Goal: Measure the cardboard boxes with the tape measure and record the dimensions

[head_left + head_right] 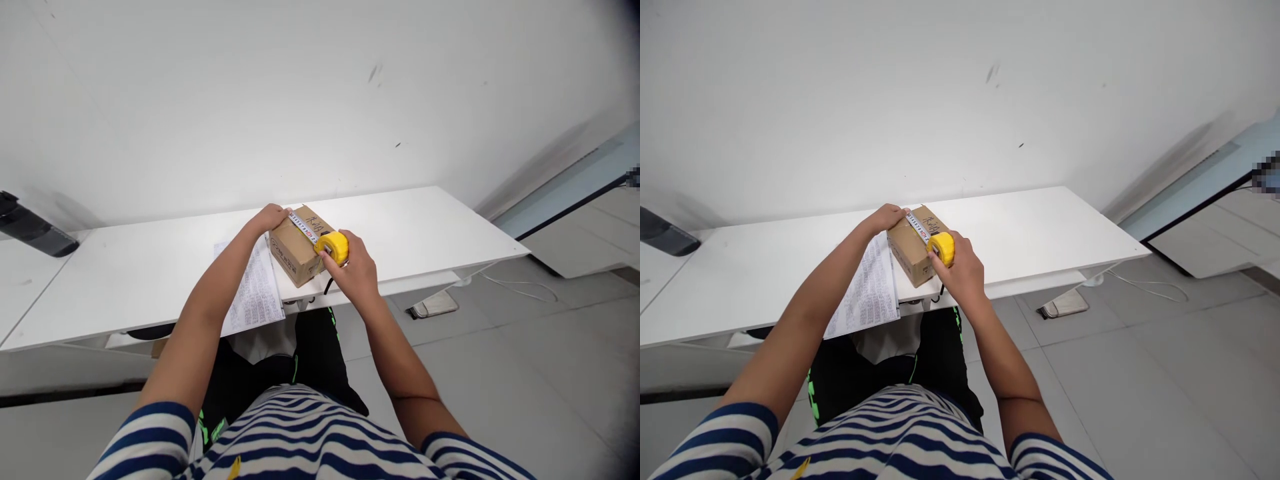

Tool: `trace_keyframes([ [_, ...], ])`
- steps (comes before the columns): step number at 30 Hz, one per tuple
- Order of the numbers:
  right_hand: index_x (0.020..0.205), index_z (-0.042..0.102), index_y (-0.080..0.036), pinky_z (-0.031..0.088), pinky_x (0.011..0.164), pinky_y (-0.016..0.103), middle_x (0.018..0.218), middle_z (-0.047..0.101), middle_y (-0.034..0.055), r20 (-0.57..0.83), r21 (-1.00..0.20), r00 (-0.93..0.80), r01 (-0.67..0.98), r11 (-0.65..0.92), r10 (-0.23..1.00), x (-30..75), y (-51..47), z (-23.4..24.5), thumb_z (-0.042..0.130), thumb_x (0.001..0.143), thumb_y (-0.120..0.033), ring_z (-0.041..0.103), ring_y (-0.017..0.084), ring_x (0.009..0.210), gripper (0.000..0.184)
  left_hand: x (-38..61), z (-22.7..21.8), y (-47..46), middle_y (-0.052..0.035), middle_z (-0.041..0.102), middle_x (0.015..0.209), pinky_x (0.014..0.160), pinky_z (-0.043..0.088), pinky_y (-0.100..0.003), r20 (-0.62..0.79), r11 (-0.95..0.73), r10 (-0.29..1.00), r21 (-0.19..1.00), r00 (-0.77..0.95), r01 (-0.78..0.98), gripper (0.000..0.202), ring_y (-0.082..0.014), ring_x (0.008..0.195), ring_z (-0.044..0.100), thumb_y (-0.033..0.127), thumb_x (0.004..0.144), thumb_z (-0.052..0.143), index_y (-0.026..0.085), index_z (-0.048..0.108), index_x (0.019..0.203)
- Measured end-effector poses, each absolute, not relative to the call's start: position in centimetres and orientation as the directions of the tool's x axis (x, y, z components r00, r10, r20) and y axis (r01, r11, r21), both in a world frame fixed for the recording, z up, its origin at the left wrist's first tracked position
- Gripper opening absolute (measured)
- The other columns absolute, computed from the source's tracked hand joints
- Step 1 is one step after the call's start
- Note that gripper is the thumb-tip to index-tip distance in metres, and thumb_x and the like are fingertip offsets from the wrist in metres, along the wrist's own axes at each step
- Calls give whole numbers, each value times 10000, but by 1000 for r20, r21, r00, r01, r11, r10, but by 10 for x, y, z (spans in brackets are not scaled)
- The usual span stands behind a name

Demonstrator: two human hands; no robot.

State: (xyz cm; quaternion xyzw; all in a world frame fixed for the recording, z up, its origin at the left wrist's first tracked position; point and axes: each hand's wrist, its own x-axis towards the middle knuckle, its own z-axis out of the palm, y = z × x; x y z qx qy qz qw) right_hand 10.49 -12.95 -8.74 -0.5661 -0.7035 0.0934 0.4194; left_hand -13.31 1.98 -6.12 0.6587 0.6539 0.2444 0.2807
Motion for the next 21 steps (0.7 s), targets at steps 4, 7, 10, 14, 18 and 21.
trace_keyframes([
  [4, 1381, 487, -239, 578, 778, 441, 1271, 682, 131, 448, -679, 26, 660, 321, 894, 105, -138, -96, 606, 869, -542, 707, 301, 961, 606, -128, -60, 9, -34, 623, 676, 660, 395, -286, 23, -35, 999, 634, 26, 773, 440, -166, 677, 525, 485, 926, 518, 171, 628, 640],
  [7, 1387, 479, -256, 579, 743, 450, 1220, 712, 119, 424, -715, 73, 639, 284, 903, 107, -146, -103, 611, 866, -561, 719, 294, 841, 618, -122, -61, 4, -39, 642, 735, 681, 395, -293, 87, -50, 996, 597, -3, 801, 427, -170, 704, 525, 494, 922, 512, 175, 649, 675],
  [10, 1398, 471, -263, 586, 779, 456, 1266, 698, 121, 420, -735, 97, 620, 275, 902, 109, -153, -107, 625, 861, -567, 726, 286, 840, 636, -121, -61, 3, -41, 676, 822, 712, 410, -289, 157, -93, 988, 675, -18, 732, 348, -168, 755, 548, 470, 892, 569, 174, 666, 737],
  [14, 1379, 485, -269, 584, 877, 475, 1331, 667, 130, 457, -766, 149, 567, 303, 877, 104, -154, -118, 646, 856, -552, 718, 305, 1034, 615, -118, -43, -2, -36, 676, 830, 728, 418, -286, 277, -200, 960, 777, -39, 596, 284, -158, 765, 549, 440, 882, 608, 177, 662, 793],
  [18, 1331, 516, -254, 568, 959, 469, 1346, 644, 149, 468, -843, 257, 419, 339, 846, 91, -155, -138, 710, 813, -537, 669, 301, 1182, 621, -97, -17, -48, -40, 698, 878, 739, 437, -291, 334, -273, 942, 820, -34, 504, 285, -164, 799, 578, 470, 863, 657, 185, 662, 848],
  [21, 1256, 523, -242, 565, 975, 466, 1271, 657, 141, 427, -903, 382, 229, 363, 820, 81, -165, -154, 761, 774, -533, 676, 284, 1149, 611, -74, -15, -102, -41, 702, 876, 717, 460, -289, 190, -215, 977, 865, 99, 454, 291, -159, 778, 599, 479, 837, 694, 190, 670, 860],
])
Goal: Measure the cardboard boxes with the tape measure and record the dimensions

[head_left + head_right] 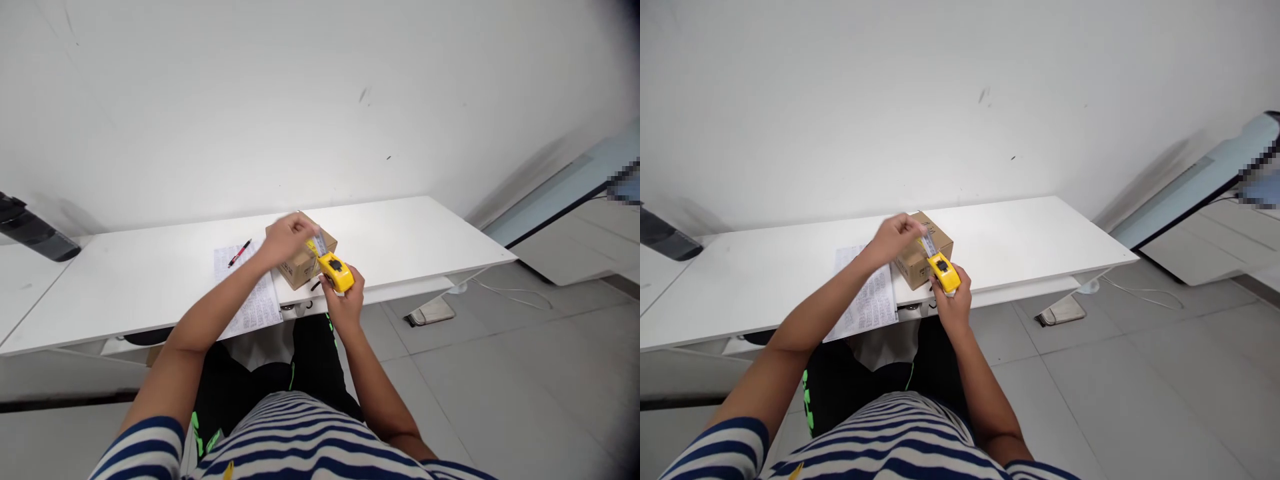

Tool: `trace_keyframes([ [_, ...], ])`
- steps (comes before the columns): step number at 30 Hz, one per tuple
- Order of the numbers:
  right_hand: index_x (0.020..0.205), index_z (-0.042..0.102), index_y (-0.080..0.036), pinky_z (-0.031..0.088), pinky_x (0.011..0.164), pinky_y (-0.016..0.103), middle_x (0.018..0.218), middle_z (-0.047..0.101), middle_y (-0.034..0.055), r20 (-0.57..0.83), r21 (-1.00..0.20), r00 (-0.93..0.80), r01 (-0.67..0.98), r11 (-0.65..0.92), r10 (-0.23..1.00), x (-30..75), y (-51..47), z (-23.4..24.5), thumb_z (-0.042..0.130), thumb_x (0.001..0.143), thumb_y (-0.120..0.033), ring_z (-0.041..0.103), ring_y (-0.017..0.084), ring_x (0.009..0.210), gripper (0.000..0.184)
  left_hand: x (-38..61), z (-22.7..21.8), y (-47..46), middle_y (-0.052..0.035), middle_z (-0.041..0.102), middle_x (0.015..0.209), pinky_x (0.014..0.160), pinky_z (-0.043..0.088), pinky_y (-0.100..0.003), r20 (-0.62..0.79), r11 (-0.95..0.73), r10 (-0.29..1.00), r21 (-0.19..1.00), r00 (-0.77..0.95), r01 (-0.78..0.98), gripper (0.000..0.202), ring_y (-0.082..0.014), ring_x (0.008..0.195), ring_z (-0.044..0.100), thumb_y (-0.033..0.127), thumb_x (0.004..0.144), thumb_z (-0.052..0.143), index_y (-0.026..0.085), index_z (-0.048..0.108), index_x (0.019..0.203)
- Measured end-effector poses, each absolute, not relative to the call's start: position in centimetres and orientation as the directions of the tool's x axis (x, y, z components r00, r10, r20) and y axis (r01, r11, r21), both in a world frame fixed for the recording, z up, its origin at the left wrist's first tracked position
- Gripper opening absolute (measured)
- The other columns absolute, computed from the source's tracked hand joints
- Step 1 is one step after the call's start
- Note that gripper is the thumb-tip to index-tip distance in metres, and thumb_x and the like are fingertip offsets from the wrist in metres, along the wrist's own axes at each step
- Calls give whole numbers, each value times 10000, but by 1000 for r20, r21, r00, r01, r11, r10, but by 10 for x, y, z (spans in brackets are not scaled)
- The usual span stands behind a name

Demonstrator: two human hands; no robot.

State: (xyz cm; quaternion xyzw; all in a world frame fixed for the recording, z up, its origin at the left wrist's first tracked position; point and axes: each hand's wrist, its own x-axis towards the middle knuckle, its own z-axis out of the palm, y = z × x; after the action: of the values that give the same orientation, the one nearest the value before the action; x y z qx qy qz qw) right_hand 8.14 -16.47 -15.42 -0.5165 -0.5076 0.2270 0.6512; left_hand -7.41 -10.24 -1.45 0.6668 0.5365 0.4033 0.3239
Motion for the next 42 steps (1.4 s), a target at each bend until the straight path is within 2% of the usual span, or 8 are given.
trace_keyframes([
  [5, 1184, 486, -258, 568, 990, 476, 1240, 637, 116, 345, -922, 498, 23, 385, 796, 81, -185, -173, 813, 731, -514, 678, 264, 1131, 614, -63, -29, -137, -36, 678, 811, 714, 479, -319, 122, -281, 947, 763, 297, 583, 401, -197, 772, 627, 591, 892, 594, 208, 684, 968],
  [8, 1189, 479, -256, 560, 1012, 489, 1254, 628, 107, 262, -946, 533, -23, 323, 805, 90, -189, -179, 833, 709, -512, 670, 262, 1150, 649, -72, -38, -116, -121, 702, 1173, 977, 483, -422, 190, -338, 940, 623, 283, 705, 571, -305, 1122, 638, 623, 866, 610, 198, 622, 1246],
  [12, 1161, 495, -258, 600, 933, 435, 1145, 673, 47, 70, -958, 579, -188, 216, 812, 103, -180, -180, 845, 710, -482, 718, 198, 946, 613, -86, -65, -97, -209, 308, 1661, 1230, 208, -604, 156, -318, 947, 374, 280, 871, 995, -458, 1556, 184, 559, 705, 800, 193, 388, 1534],
  [18, 1099, 593, -245, 590, 630, 273, 926, 706, -18, -132, -838, 424, -530, 128, 896, 121, -156, -169, 841, 684, -513, 654, 104, 641, 553, -124, -132, -141, -231, 85, 1719, 1270, 149, -605, 368, -360, 907, 430, 204, 828, 969, -407, 1601, -6, 629, 886, 587, 152, 171, 1620],
  [24, 1098, 599, -248, 536, 584, 249, 999, 703, 4, 73, -859, 319, -461, 222, 945, 128, -138, -141, 878, 653, -441, 611, 96, 665, 559, -141, -182, -162, -300, 234, 1655, 1223, 315, -562, 250, -307, 948, 574, 194, 759, 997, -381, 1556, 267, 518, 901, 571, 100, 18, 1618],
  [29, 1112, 529, -265, 569, 623, 311, 1084, 675, 25, 336, -910, 231, -171, 378, 913, 132, -129, -106, 851, 688, -528, 653, 160, 772, 594, -124, -147, -169, -255, 204, 1683, 1252, 216, -586, 362, -275, 930, 572, 63, 773, 1032, -412, 1575, 180, 613, 821, 655, 155, 160, 1602],
  [35, 1203, 527, -285, 584, 916, 430, 1196, 625, 63, 541, -809, -212, 131, 573, 814, 116, -146, -71, 814, 777, -527, 640, 244, 1092, 569, -115, -69, -193, -116, 701, 1097, 993, 507, -444, 295, -284, 955, 870, 37, 403, 525, -262, 1086, 670, 664, 952, 454, 223, 534, 1226],
  [42, 1269, 513, -329, 550, 996, 470, 1215, 601, 73, 643, -602, -460, 191, 775, 613, 113, -149, -61, 750, 874, -392, 600, 262, 1188, 465, -125, -34, -168, 41, 530, 594, 536, 390, -237, 47, -101, 953, 980, 300, 169, 484, -95, 537, 497, 606, 783, 752, 207, 486, 712],
])
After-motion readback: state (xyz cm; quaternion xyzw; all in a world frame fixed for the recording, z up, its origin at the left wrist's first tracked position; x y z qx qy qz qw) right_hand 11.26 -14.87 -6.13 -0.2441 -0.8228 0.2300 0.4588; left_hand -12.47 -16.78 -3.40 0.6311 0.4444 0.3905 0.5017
